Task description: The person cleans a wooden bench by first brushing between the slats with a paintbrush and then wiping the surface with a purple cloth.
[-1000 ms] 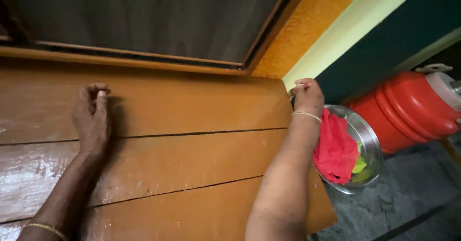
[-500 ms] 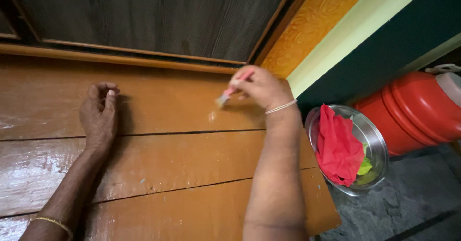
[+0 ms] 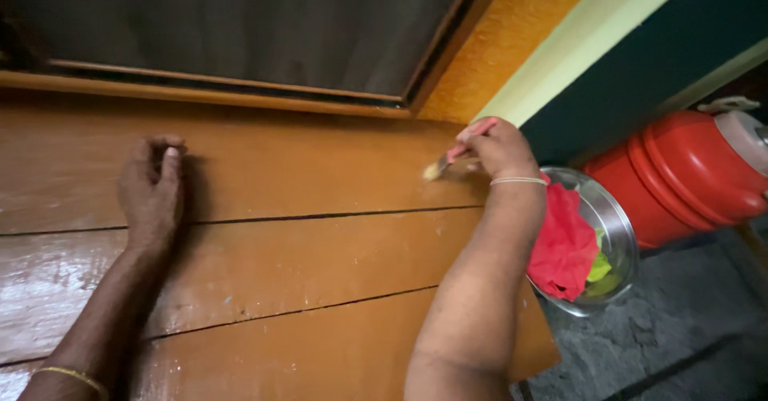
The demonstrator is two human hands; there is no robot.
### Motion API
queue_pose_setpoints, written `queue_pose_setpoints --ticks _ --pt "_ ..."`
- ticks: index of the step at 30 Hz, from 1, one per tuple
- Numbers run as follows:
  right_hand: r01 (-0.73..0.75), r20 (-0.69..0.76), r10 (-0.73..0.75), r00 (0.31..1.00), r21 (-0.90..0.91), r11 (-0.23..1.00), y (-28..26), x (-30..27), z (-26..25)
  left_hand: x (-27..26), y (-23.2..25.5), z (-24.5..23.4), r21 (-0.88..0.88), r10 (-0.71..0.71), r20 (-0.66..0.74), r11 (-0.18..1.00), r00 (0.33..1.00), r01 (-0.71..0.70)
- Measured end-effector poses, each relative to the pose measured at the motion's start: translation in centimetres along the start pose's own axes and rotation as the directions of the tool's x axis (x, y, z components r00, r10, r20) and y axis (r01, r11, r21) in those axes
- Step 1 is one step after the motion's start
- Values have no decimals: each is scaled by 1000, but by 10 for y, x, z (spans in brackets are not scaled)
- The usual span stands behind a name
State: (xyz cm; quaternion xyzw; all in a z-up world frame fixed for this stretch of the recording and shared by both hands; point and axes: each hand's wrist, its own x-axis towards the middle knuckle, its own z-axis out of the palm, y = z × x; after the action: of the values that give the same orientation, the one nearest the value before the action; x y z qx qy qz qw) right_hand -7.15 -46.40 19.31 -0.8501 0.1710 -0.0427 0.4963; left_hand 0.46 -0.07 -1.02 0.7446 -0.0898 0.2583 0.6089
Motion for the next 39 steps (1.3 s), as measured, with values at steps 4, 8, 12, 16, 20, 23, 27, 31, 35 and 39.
queue_pose_setpoints --ticks 4,8,12,16,20,23,27,31,35,39 --pt "-34 -305 8 952 -79 996 23 8 -17 0 2 -1 -96 -36 36 995 999 39" --pt "-120 -425 5 905 -246 962 22 4 -15 -1 3 -1 -95 -17 34 995 999 20" --pt "-113 -239 34 970 -327 938 6 8 -1 -1 5 -1 -113 -17 32 993 999 21" --pt "116 230 -146 962 141 983 -19 3 31 0 6 -1 -45 0 27 999 1000 1" --pt "212 460 -325 826 280 936 -55 -16 72 -1 6 -1 -19 0 19 1000 1000 1" --pt "227 560 -400 725 353 908 -71 -23 95 0 3 0 -82 -53 28 995 998 55" --pt "245 564 -414 714 352 903 -70 -21 114 0 -1 2 -102 -28 4 994 1000 28" --pt "723 315 -703 637 73 687 -64 -12 135 2 2 0 53 -64 2 997 998 64" --pt "737 168 -717 676 -160 657 -58 -9 165 2 9 0 79 -51 -8 996 999 51" --pt "804 117 -804 583 -224 550 -53 -16 207 2 17 1 152 1 -55 988 999 7"
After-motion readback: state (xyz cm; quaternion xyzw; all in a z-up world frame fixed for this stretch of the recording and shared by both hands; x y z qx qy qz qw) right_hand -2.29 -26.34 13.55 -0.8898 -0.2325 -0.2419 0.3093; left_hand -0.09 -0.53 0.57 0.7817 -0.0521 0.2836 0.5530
